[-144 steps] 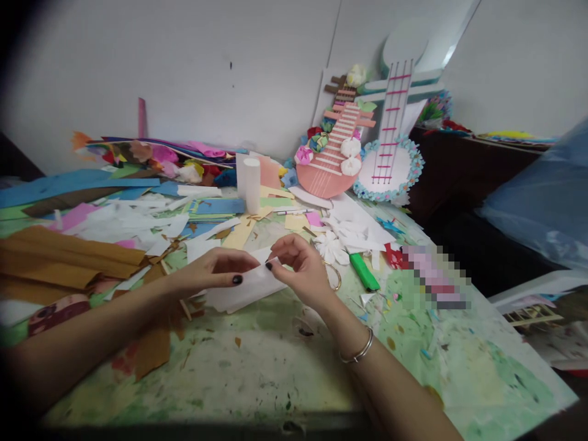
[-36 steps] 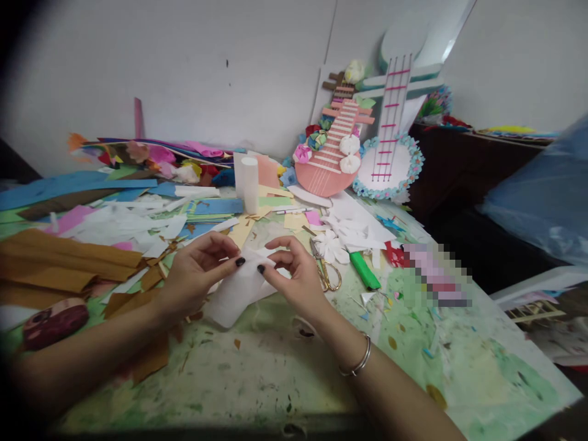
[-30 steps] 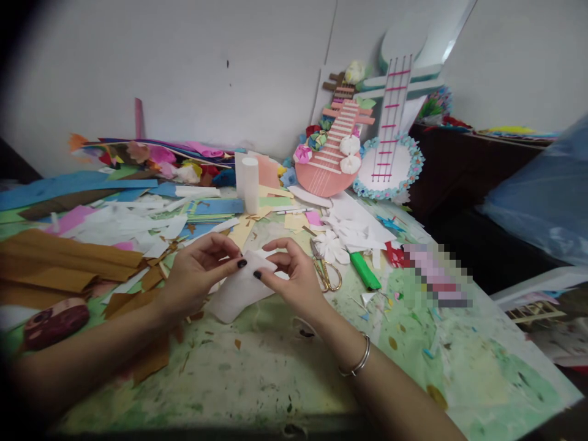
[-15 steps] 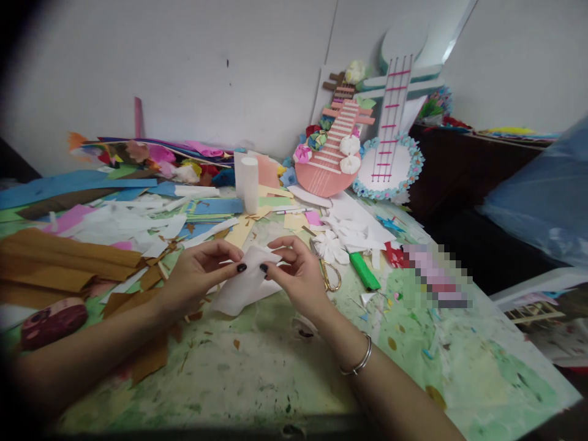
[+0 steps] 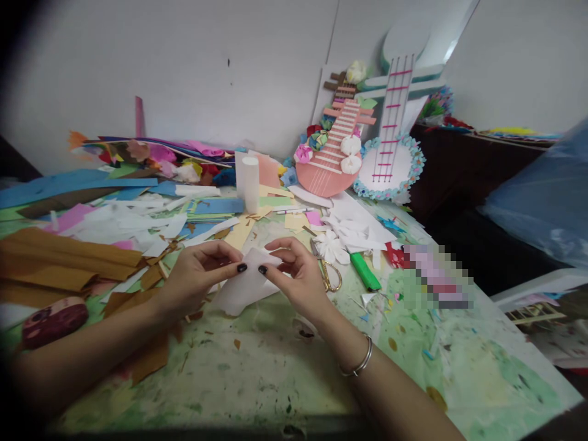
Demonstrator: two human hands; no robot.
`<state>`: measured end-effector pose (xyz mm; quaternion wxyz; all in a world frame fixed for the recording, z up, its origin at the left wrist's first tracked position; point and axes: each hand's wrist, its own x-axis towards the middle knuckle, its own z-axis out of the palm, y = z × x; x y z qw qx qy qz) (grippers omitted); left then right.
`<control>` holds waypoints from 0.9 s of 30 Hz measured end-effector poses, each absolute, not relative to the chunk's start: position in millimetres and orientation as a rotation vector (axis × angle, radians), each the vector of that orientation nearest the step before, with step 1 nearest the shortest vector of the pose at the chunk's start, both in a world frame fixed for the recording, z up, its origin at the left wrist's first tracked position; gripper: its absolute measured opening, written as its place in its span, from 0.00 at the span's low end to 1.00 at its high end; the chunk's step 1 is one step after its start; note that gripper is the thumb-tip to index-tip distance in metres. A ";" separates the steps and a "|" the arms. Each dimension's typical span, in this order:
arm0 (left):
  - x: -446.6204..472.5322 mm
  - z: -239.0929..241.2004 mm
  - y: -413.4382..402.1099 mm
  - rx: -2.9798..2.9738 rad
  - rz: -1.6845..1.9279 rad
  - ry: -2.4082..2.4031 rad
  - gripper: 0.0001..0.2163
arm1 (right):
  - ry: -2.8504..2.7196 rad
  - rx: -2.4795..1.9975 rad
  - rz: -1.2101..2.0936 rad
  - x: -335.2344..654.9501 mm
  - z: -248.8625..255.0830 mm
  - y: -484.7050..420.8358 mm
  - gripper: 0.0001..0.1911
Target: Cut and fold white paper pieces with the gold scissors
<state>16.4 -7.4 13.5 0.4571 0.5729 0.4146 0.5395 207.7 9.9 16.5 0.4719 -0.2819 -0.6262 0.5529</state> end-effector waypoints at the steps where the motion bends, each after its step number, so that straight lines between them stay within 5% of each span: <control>1: 16.5 13.4 -7.4 1.416 1.336 1.023 0.08 | -1.544 -0.689 1.332 207.7 16.4 9.8 0.15; 27: 24.3 13.0 -14.6 1.376 1.304 0.985 0.08 | -1.650 -0.790 1.071 205.2 18.2 3.7 0.08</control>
